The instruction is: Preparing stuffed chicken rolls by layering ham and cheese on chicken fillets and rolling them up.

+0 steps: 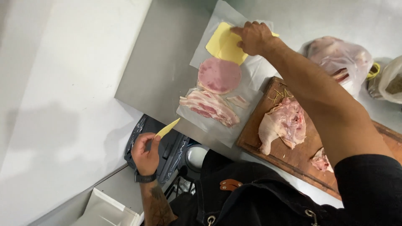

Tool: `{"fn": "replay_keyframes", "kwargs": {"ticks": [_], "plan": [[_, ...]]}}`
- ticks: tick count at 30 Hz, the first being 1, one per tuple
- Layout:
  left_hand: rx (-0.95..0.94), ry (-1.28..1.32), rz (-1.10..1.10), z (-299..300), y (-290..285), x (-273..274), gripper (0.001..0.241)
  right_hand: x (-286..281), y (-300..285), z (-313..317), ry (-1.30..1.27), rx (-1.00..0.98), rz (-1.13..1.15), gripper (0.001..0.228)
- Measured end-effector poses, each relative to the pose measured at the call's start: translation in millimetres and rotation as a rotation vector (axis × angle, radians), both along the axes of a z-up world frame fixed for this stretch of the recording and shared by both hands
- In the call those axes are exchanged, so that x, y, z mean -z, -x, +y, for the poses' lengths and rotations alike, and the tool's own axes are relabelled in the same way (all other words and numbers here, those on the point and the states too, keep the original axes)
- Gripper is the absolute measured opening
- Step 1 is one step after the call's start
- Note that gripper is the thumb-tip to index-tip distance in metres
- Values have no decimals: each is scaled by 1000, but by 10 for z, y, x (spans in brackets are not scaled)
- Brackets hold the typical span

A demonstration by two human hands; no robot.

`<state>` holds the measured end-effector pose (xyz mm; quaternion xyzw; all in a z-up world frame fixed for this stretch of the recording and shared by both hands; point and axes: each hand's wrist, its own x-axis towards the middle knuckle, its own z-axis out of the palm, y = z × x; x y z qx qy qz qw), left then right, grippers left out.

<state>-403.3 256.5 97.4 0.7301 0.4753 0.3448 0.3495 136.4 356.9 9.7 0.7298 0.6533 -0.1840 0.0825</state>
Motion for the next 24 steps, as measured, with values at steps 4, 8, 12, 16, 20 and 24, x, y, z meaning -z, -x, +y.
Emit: {"fn": "replay_keyframes", "kwargs": {"ticks": [4,8,12,16,20,24], "plan": [[-90,37,-42,-384,243,15,4,-42,19,118,-19,26,20,43],[-188,5,-87,-707,460,57,9,-140,63,28,-72,-107,-90,28],[-228,-35,-111,-968,440,-119,14,-398,215,-176,-29,-95,-70,72],[-206,-41,-142,-1276,356,-420,13,-5,31,62,-35,-275,-219,91],[-335,9,0,-1570,566,-439,20,156,3,141,-43,-199,-207,66],[-391,108,76,-1934,782,-357,20,223,-55,194,-76,-164,-159,62]]}}
